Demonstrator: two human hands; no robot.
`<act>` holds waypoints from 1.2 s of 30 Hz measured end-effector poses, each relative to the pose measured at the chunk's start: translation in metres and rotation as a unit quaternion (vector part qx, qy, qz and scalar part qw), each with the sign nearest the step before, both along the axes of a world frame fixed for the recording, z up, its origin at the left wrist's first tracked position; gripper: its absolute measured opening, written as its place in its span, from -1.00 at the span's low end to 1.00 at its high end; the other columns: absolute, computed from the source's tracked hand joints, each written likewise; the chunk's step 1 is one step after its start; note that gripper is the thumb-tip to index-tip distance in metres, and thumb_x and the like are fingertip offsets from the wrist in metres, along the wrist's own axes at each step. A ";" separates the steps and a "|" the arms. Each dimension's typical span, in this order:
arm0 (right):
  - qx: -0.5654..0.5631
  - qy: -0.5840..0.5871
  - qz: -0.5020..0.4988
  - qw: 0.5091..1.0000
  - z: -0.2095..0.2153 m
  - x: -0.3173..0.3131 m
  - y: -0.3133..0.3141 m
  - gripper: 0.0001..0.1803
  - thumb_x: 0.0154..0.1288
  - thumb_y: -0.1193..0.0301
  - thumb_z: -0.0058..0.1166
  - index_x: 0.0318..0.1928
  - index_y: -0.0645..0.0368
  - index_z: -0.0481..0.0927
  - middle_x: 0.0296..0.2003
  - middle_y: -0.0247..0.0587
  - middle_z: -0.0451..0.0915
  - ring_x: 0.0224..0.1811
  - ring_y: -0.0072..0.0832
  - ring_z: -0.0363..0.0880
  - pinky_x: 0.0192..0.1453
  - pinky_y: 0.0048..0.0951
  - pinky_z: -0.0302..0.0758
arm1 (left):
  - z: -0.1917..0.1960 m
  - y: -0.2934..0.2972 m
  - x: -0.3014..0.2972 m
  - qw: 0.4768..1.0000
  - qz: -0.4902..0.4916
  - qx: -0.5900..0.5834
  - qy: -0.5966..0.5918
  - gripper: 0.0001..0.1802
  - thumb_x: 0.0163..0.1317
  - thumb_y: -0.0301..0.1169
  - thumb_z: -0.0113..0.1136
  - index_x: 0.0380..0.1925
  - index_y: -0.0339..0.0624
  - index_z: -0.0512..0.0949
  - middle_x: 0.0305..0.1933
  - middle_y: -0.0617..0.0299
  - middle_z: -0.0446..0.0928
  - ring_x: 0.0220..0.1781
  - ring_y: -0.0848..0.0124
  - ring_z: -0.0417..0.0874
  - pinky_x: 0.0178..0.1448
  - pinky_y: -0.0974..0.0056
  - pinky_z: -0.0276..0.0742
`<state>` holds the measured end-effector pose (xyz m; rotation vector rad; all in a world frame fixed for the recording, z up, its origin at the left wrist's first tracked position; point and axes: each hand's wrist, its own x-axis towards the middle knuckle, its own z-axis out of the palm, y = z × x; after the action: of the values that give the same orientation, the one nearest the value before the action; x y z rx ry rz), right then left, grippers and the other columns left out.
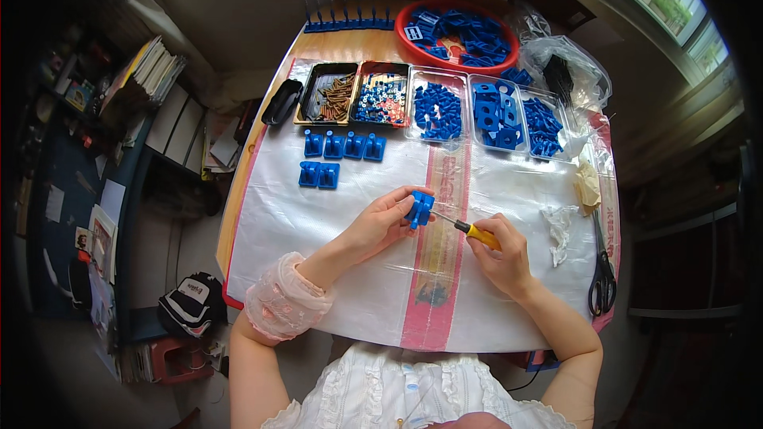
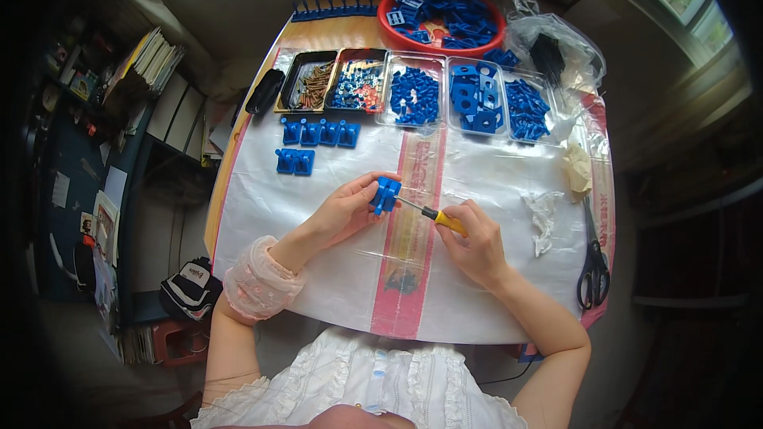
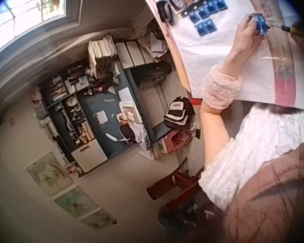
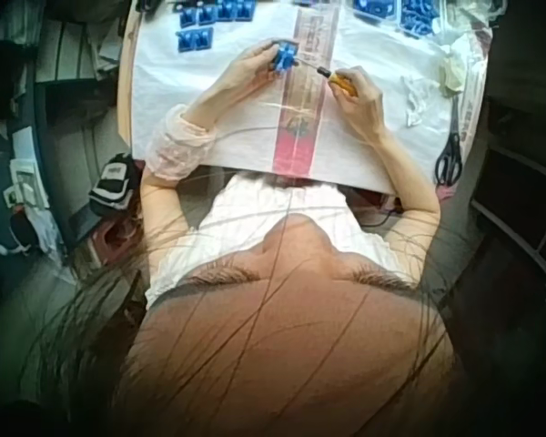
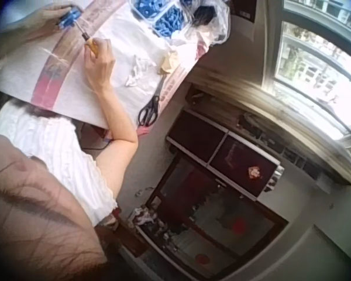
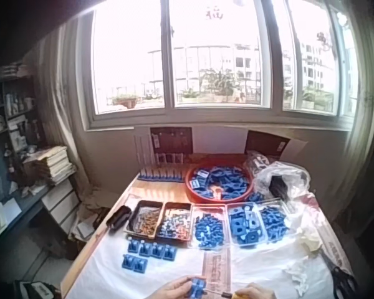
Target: Assembling a blue plastic component using a screwdriver and needle-nose pliers at a workbench.
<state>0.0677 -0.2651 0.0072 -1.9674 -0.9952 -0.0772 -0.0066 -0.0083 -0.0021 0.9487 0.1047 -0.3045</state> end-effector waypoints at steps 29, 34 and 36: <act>-0.037 0.017 -0.006 0.999 0.006 0.002 -0.001 -0.82 0.24 0.56 0.32 -0.15 0.24 0.65 -0.40 -0.15 0.62 -0.48 -0.33 0.62 -0.45 -0.38 0.49 | 0.000 0.000 0.003 1.000 -0.004 -0.017 0.011 -0.60 0.62 -0.22 -0.13 0.33 -0.11 0.38 0.12 0.29 0.56 0.13 0.55 0.55 0.08 0.43 0.46; -0.030 0.043 0.010 0.999 0.001 0.005 -0.003 -0.78 0.26 0.52 0.33 -0.10 0.24 0.63 -0.40 -0.11 0.64 -0.51 -0.35 0.59 -0.44 -0.37 0.46 | 0.002 -0.002 0.003 1.000 -0.005 -0.011 0.013 -0.60 0.62 -0.22 -0.13 0.33 -0.11 0.38 0.12 0.30 0.56 0.12 0.55 0.55 0.08 0.42 0.47; 0.006 0.038 -0.001 0.999 -0.002 0.002 0.000 -0.75 0.23 0.52 0.36 -0.11 0.23 0.60 -0.41 -0.12 0.62 -0.52 -0.38 0.56 -0.44 -0.38 0.46 | 0.003 0.000 0.004 1.000 -0.004 -0.012 0.013 -0.60 0.62 -0.22 -0.13 0.32 -0.11 0.38 0.12 0.30 0.56 0.12 0.56 0.56 0.08 0.42 0.48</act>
<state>0.0700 -0.2647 0.0053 -1.9456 -0.9407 -0.0099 -0.0030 -0.0084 0.0004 0.9216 0.1215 -0.3250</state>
